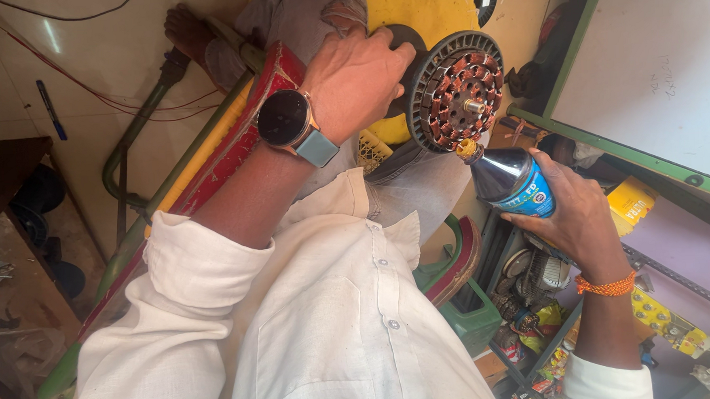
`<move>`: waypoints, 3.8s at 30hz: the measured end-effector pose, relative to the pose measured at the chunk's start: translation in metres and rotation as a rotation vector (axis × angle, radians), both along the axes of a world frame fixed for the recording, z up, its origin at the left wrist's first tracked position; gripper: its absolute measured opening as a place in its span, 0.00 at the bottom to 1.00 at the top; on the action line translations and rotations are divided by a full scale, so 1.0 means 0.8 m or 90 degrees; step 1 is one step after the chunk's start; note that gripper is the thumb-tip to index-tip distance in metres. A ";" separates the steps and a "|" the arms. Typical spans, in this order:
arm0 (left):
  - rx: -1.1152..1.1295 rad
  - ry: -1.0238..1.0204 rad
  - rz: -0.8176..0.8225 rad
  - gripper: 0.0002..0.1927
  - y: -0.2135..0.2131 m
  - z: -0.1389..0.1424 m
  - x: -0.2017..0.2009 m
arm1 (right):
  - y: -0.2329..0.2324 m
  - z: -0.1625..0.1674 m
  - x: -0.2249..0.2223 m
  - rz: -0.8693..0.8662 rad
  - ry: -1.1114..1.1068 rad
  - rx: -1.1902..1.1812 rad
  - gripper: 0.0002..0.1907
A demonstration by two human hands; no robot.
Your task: The person sits on a chair with an electric motor armature resting on their lap and repeatedly pours liquid from a large plastic bottle onto the motor's shaft and winding area. They occasionally reposition the bottle and the motor, and at the end place the bottle on the workbench.
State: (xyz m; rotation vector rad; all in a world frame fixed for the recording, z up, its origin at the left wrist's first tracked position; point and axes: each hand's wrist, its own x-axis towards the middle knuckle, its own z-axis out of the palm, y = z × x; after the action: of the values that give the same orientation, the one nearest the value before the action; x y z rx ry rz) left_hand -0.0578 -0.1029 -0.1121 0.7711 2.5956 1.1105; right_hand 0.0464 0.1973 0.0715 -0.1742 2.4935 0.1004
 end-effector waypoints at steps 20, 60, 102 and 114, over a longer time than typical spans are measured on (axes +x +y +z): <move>0.022 0.009 0.002 0.17 -0.003 0.001 0.002 | 0.018 -0.007 0.042 0.063 0.102 0.055 0.52; 0.013 0.021 -0.011 0.15 -0.014 0.005 -0.009 | 0.087 -0.026 0.022 0.064 0.147 0.030 0.51; -0.037 -0.061 -0.022 0.16 -0.015 0.018 -0.024 | 0.140 -0.044 -0.030 0.027 0.096 -0.075 0.57; -0.035 -0.065 -0.019 0.15 -0.016 0.017 -0.025 | 0.139 -0.046 -0.071 -0.001 0.084 -0.077 0.55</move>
State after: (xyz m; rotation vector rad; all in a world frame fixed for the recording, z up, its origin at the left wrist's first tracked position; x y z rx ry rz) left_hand -0.0777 -0.1160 -0.0981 0.7198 2.5107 1.0384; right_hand -0.0102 0.3085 0.0349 -0.2227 2.6331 -0.0416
